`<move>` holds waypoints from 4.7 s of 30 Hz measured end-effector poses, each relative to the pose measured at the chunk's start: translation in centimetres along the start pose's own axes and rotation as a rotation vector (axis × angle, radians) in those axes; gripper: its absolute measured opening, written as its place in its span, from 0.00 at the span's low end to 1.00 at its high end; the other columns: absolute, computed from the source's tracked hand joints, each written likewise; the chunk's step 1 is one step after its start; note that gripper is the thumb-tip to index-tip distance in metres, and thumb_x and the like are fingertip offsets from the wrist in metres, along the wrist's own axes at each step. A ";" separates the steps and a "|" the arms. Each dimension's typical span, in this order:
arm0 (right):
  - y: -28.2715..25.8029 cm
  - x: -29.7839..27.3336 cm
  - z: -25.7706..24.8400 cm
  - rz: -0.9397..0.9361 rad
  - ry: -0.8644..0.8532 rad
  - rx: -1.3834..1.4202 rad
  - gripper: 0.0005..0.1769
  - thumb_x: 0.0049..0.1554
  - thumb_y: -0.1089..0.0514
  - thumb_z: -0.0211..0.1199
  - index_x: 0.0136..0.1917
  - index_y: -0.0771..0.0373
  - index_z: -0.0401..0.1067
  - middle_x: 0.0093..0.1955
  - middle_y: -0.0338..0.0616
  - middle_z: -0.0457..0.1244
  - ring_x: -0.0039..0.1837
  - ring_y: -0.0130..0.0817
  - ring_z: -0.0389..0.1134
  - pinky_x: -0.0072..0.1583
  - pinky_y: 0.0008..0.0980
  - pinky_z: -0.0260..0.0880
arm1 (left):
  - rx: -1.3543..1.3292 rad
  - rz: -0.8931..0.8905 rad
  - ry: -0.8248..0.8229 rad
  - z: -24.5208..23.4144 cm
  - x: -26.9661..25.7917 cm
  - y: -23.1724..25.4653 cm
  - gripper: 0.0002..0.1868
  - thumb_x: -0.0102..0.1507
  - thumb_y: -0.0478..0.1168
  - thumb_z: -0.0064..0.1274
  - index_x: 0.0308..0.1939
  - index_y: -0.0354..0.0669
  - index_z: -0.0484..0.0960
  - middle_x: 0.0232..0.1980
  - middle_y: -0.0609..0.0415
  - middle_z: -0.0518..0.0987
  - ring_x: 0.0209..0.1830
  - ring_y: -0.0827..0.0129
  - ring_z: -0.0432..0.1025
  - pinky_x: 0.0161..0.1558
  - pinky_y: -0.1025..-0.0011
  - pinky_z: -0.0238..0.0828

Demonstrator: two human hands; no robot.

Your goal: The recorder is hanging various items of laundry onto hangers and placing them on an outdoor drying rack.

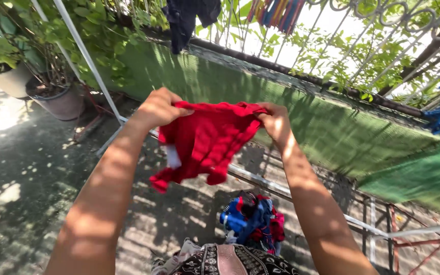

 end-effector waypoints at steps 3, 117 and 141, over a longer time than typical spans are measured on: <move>0.2 -0.4 1.3 -0.059 0.302 -0.780 0.11 0.50 0.60 0.79 0.47 0.66 0.84 0.45 0.50 0.68 0.44 0.38 0.70 0.43 0.30 0.70 | -0.963 -0.047 -0.238 4.3 0.5 -2.0 0.18 0.62 0.49 0.62 0.49 0.42 0.89 0.43 0.53 0.88 0.42 0.67 0.78 0.47 0.68 0.74; -16.9 2.3 -9.1 0.091 0.341 -0.492 0.09 0.59 0.60 0.64 0.52 0.64 0.80 0.45 0.46 0.73 0.45 0.34 0.72 0.52 0.28 0.71 | 0.425 0.485 0.012 10.4 -1.6 3.3 0.17 0.60 0.50 0.54 0.48 0.46 0.81 0.43 0.47 0.83 0.47 0.54 0.77 0.60 0.49 0.67; 14.2 -3.3 3.2 -0.183 -0.297 -0.318 0.27 0.60 0.53 0.57 0.71 0.62 0.66 0.69 0.47 0.63 0.66 0.46 0.66 0.61 0.41 0.72 | -2.127 0.294 -0.611 4.5 -2.2 9.4 0.31 0.71 0.56 0.49 0.67 0.33 0.72 0.61 0.46 0.80 0.59 0.61 0.76 0.63 0.62 0.72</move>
Point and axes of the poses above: each hand's wrist, its own x-axis towards the middle knuckle, its own z-axis out of the palm, y = z × x, the point moved 2 cm from there along x, towards the middle knuckle
